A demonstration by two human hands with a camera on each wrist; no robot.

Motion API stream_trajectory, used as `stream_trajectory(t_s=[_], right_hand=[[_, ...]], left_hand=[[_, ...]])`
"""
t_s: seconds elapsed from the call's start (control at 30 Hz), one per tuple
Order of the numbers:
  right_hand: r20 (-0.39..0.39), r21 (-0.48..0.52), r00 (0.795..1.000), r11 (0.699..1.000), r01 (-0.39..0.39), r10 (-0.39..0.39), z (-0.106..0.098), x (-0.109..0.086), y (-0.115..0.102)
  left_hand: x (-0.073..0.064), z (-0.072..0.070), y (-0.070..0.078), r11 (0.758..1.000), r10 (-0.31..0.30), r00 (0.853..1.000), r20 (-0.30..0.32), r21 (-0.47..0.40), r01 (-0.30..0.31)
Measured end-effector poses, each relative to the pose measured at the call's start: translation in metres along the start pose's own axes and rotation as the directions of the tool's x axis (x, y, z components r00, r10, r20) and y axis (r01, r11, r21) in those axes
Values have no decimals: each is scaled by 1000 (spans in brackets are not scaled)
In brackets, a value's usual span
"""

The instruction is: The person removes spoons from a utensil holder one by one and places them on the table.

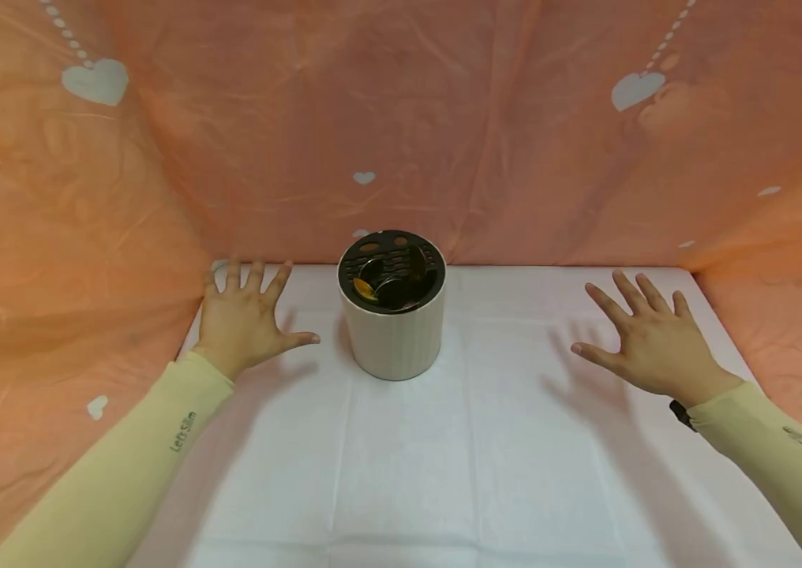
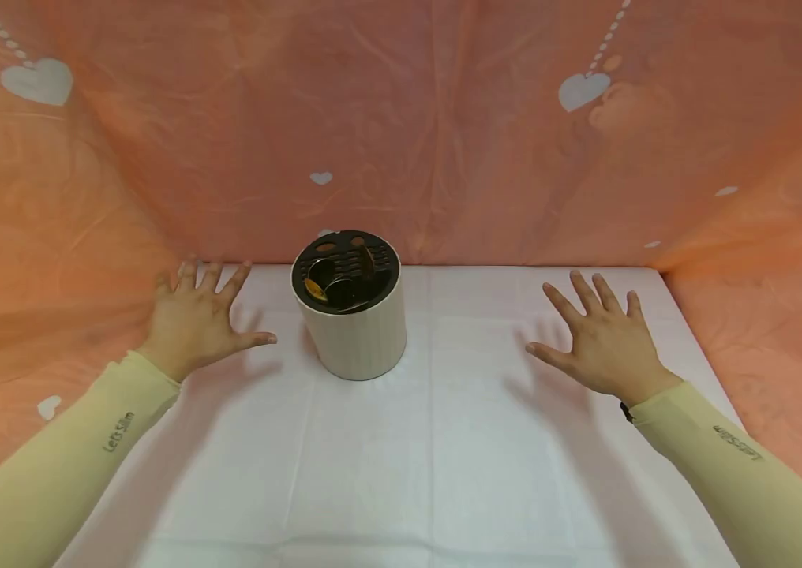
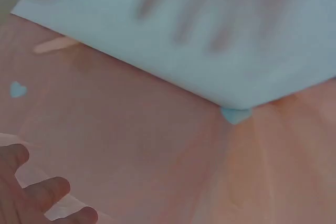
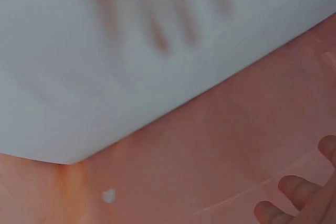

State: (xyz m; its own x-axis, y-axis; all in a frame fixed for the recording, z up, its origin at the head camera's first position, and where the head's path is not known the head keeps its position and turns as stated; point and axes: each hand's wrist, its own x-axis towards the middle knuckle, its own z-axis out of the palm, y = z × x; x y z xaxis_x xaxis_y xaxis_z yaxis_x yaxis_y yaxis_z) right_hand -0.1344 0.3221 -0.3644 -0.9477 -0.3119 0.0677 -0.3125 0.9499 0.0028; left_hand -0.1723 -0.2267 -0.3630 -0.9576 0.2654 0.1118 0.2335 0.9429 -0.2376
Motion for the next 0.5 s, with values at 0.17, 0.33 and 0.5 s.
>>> stream_trajectory(t_s=[0.17, 0.33, 0.5], right_hand=[[-29, -3, 998, 999, 50, -50, -10, 12, -20], [-103, -22, 985, 991, 134, -136, -20, 25, -40], [-159, -44, 963, 976, 213, -218, -27, 37, -59]], left_hand=[[4, -7, 14, 999, 8, 1000, -8, -35, -8], [9, -11, 29, 995, 17, 999, -30, -102, -20], [13, -15, 43, 985, 27, 999, -25, -169, -31]])
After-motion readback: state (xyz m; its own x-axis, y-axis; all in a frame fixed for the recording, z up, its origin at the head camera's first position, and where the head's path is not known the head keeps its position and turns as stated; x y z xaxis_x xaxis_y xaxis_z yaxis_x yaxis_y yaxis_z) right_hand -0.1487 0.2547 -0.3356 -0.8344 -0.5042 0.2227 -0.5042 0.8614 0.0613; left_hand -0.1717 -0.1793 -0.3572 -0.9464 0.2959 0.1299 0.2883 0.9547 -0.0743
